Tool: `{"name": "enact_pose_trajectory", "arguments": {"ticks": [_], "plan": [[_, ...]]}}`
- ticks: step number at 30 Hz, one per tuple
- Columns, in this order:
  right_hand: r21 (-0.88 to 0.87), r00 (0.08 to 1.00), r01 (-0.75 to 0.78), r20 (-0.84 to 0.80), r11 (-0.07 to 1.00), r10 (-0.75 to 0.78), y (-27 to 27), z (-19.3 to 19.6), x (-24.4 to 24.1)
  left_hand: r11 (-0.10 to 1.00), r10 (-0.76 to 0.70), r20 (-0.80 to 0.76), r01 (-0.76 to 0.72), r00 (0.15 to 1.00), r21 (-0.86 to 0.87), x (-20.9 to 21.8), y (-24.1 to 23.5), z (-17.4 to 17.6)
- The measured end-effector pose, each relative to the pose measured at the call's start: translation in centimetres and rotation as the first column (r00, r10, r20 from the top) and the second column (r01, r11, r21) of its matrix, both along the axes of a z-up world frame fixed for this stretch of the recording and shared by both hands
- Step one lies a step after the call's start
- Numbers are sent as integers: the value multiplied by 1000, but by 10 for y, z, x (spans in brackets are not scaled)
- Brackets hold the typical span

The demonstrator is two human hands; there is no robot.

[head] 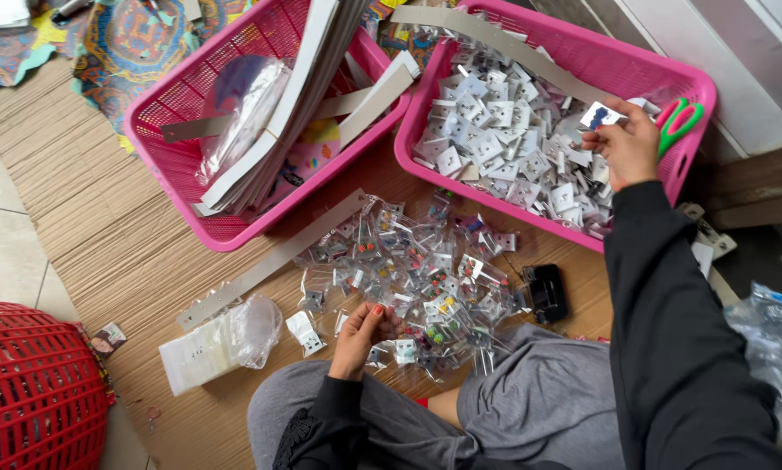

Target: The person sits on a mat and packs small keychains into clear plastic bags. They pick up keychains from a pile on the floor, insert them into bags, and place the packaged items into a pink basket. The person also handles a roll of tape and a stapler during the process.

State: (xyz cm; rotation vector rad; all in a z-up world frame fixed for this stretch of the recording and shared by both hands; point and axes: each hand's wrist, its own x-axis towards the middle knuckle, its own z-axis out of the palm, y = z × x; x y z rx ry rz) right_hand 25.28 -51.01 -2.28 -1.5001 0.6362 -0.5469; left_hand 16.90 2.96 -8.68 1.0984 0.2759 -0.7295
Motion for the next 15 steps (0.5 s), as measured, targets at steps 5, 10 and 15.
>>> {"name": "enact_pose_trajectory", "arguments": {"ticks": [5,10,15], "plan": [[424,996,66,29,903,-86,85,85,-109,997,-70,10,70,998,-14,0,-2,9],[601,998,42,15,798,-64,149,19,-231,993,-108,19,109,994,-37,-6,-1,53],[732,972,-215,92,647,218,254,-21,-316,990,-120,107,126,987,-55,-24,6,57]]}}
